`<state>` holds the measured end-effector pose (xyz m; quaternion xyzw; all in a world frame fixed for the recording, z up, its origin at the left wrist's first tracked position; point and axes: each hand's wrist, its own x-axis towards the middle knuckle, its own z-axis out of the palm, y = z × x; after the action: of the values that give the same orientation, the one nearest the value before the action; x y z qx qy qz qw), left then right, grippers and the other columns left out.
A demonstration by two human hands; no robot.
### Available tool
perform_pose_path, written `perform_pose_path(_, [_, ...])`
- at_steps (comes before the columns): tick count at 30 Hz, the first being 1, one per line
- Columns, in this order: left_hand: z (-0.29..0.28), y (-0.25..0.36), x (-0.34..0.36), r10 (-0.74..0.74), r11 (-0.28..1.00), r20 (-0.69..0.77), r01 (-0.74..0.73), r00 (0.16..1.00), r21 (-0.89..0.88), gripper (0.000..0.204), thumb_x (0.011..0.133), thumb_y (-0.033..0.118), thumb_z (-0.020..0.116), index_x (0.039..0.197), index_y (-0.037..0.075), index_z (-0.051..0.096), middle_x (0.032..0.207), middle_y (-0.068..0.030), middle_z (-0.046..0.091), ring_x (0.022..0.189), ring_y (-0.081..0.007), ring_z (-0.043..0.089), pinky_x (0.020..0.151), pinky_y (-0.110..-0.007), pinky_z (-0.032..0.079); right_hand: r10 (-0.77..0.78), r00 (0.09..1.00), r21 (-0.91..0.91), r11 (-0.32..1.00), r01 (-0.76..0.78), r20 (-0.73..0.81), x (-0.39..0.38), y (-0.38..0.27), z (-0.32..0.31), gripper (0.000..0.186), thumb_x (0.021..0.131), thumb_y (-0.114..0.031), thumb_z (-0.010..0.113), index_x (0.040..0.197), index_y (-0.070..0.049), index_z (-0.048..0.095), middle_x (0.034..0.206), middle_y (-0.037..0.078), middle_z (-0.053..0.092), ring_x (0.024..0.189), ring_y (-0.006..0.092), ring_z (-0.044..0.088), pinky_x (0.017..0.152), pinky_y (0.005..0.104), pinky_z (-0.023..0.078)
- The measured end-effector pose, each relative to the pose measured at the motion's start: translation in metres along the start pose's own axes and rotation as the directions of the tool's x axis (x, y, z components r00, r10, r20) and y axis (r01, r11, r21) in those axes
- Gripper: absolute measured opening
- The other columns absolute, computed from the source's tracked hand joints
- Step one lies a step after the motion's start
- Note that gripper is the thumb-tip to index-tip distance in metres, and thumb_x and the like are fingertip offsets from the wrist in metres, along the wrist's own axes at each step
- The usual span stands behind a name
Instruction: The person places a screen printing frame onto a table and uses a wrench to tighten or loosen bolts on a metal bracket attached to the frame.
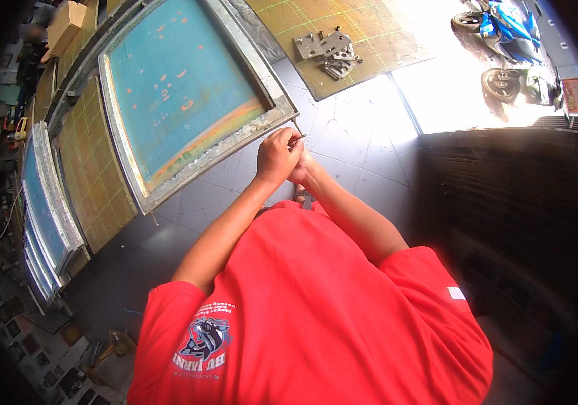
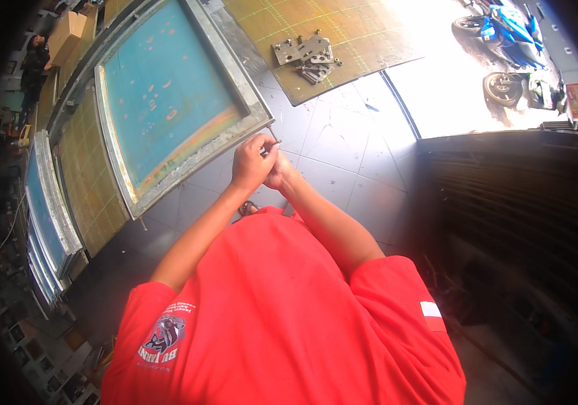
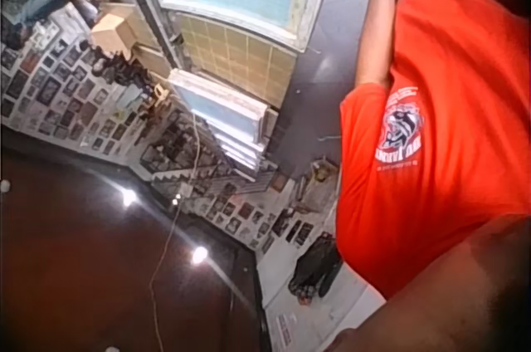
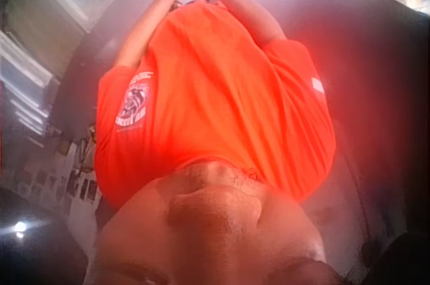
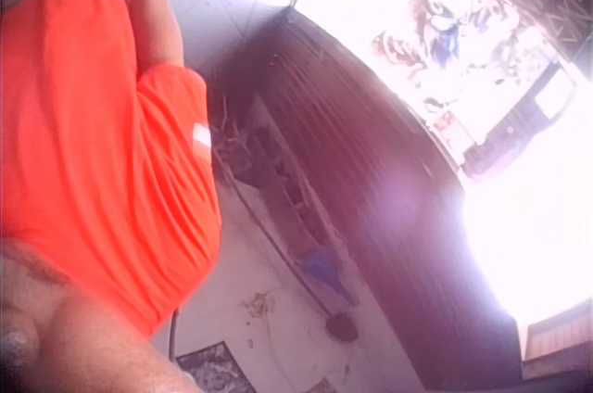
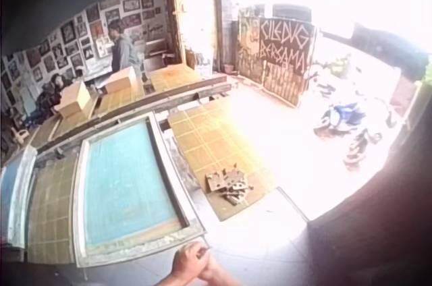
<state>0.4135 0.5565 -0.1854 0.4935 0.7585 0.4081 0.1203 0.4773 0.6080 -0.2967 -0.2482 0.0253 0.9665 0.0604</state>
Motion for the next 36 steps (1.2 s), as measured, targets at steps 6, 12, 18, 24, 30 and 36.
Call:
perform_pose_path(6, [-0.003, 0.001, 0.0, -0.042, 0.999, 0.035, 0.041, 0.998, 0.021, 0.011, 0.078, 0.012, 0.07, 0.081, 0.007, 0.061, 0.077, -0.0092, 0.065, 0.071, -0.0281, 0.065, 0.062, -0.039, 0.051, -0.092, 0.993, -0.012, 0.996, 0.091, -0.08, -0.009, -0.009, 0.001, 0.029, 0.102, -0.029, 0.04, 0.108, -0.004, 0.054, 0.095, 0.009, 0.059, 0.083, 0.0204, 0.06, 0.079, 0.0327, 0.054])
perform_pose_path(12, [-0.001, -0.004, -0.002, 0.016, 1.0, 0.006, -0.016, 1.0, 0.019, 0.01, 0.079, 0.011, 0.07, 0.085, 0.005, 0.064, 0.079, -0.0109, 0.067, 0.073, -0.0287, 0.065, 0.064, -0.038, 0.05, -0.346, 0.897, -0.051, 0.937, 0.346, -0.276, -0.003, -0.026, -0.002, 0.024, 0.1, -0.024, 0.044, 0.098, -0.004, 0.056, 0.087, 0.007, 0.061, 0.072, 0.0163, 0.058, 0.068, 0.0308, 0.051])
perform_pose_path(18, [-0.003, -0.004, -0.004, -0.064, 0.996, 0.063, 0.067, 0.996, -0.051, 0.01, 0.081, 0.01, 0.069, 0.088, 0.004, 0.065, 0.08, -0.0117, 0.068, 0.074, -0.0285, 0.067, 0.065, -0.037, 0.051, -0.799, 0.549, -0.503, 0.589, 0.632, -0.245, -0.048, -0.055, 0.032, 0.047, 0.096, -0.013, 0.054, 0.134, 0.001, 0.029, 0.09, 0.011, 0.063, 0.064, 0.0088, 0.05, 0.052, 0.0206, 0.04])
perform_pose_path(24, [0.001, -0.016, -0.008, -0.101, 0.991, 0.119, 0.11, 0.988, -0.076, 0.01, 0.082, 0.009, 0.066, 0.091, 0.006, 0.064, 0.075, -0.0123, 0.066, 0.069, -0.0306, 0.066, 0.061, -0.038, 0.051, -0.801, 0.327, -0.829, -0.336, 0.446, 0.501, -0.092, -0.03, 0.114, 0.02, 0.09, 0.002, 0.057, 0.109, -0.003, 0.055, 0.087, 0.007, 0.066, 0.074, 0.0153, 0.063, 0.064, 0.027, 0.047])
perform_pose_path(30, [-0.017, -0.085, -0.05, -0.317, 0.537, 0.556, 0.628, 0.769, -0.563, 0.034, 0.095, 0.036, 0.052, 0.106, 0.004, 0.059, 0.098, -0.0118, 0.066, 0.086, -0.0237, 0.065, 0.072, -0.036, 0.053, -0.065, 0.545, -0.315, -0.87, 0.379, 0.836, -0.091, 0.006, 0.105, 0.021, 0.074, -0.008, 0.062, 0.095, -0.012, 0.059, 0.084, 0.002, 0.06, 0.087, 0.0214, 0.057, 0.085, 0.0356, 0.042])
perform_pose_path(36, [-0.076, -0.07, -0.073, -0.313, -0.148, 0.757, 0.757, 0.574, -0.636, 0.053, 0.099, 0.049, 0.043, 0.129, 0.006, 0.045, 0.119, -0.0153, 0.058, 0.107, -0.0233, 0.059, 0.088, -0.038, 0.049, 0.091, 0.753, -0.12, -0.968, 0.221, 0.651, -0.065, 0.016, 0.072, 0.018, 0.08, -0.015, 0.057, 0.097, -0.01, 0.059, 0.087, 0.004, 0.057, 0.09, 0.0216, 0.053, 0.088, 0.0352, 0.039])
